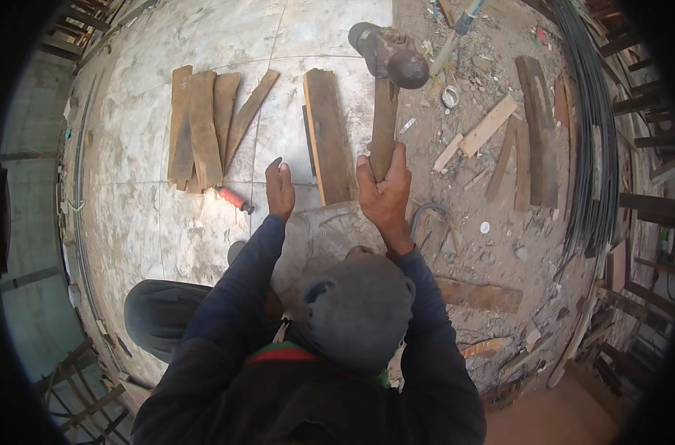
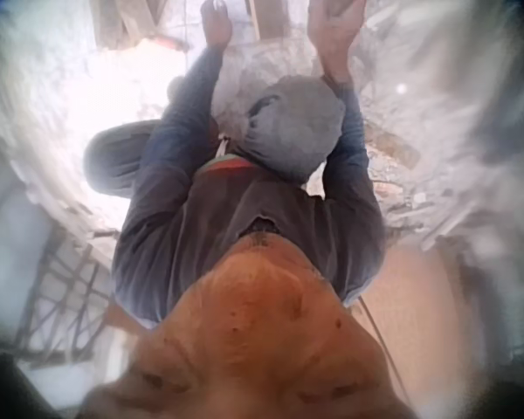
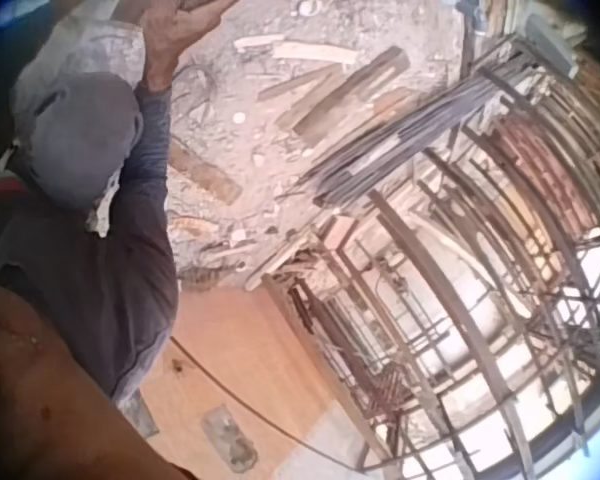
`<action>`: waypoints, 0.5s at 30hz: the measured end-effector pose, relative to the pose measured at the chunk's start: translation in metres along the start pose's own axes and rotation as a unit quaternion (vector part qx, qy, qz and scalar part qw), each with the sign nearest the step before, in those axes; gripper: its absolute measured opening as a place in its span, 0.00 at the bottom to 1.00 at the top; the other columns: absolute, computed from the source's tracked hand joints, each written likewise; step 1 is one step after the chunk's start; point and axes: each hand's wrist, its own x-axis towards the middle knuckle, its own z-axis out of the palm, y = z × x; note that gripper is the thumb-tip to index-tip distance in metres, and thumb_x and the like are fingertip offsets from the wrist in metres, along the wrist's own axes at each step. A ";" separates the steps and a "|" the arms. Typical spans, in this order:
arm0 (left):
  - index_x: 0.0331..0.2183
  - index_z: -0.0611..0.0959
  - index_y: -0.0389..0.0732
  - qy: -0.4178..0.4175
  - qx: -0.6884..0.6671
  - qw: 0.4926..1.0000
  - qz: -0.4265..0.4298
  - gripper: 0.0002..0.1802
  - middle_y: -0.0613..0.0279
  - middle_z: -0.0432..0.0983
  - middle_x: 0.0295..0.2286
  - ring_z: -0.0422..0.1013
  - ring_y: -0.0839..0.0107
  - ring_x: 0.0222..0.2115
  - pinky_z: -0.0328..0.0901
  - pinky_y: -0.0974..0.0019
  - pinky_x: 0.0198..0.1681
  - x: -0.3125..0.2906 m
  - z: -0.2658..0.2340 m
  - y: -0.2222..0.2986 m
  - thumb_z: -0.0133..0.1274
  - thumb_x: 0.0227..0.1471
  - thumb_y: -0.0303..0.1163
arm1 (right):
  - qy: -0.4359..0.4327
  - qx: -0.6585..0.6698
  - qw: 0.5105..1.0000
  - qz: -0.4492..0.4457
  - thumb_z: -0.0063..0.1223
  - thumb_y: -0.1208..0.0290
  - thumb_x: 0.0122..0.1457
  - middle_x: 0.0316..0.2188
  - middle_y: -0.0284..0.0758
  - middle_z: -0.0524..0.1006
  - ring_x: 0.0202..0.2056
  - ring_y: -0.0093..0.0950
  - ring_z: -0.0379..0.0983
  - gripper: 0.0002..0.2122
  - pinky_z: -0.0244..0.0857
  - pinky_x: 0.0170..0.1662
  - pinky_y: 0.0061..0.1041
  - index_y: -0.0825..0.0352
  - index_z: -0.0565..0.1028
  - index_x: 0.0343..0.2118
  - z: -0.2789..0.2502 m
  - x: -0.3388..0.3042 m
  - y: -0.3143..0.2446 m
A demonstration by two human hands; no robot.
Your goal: The person organizes wood planks by picking them up and stacking them together on the floor using their hands and a hammer to align them.
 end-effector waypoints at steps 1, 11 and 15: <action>0.53 0.68 0.27 -0.007 -0.011 1.000 -0.002 0.28 0.36 0.64 0.52 0.61 0.44 0.53 0.55 0.53 0.58 0.009 0.001 0.001 0.37 0.67 0.44 | 0.028 0.017 0.999 -0.016 0.54 0.78 0.57 0.24 0.38 0.74 0.26 0.22 0.70 0.07 0.64 0.31 0.26 0.70 0.69 0.37 0.001 0.012 -0.013; 0.62 0.54 0.24 0.039 0.047 0.994 -0.096 0.40 0.32 0.46 0.63 0.44 0.43 0.65 0.40 0.54 0.68 0.036 0.027 0.020 0.32 0.66 0.51 | -0.192 -0.307 0.912 0.194 0.54 0.75 0.52 0.31 0.53 0.77 0.37 0.50 0.76 0.14 0.68 0.42 0.42 0.71 0.67 0.40 0.013 -0.048 0.119; 0.63 0.55 0.28 0.117 -0.015 0.984 -0.134 0.40 0.30 0.45 0.63 0.42 0.42 0.65 0.40 0.51 0.68 0.060 -0.010 -0.008 0.32 0.64 0.54 | -0.159 -0.236 0.944 0.169 0.54 0.73 0.52 0.33 0.58 0.77 0.40 0.56 0.75 0.16 0.67 0.44 0.45 0.71 0.66 0.43 0.017 -0.047 0.095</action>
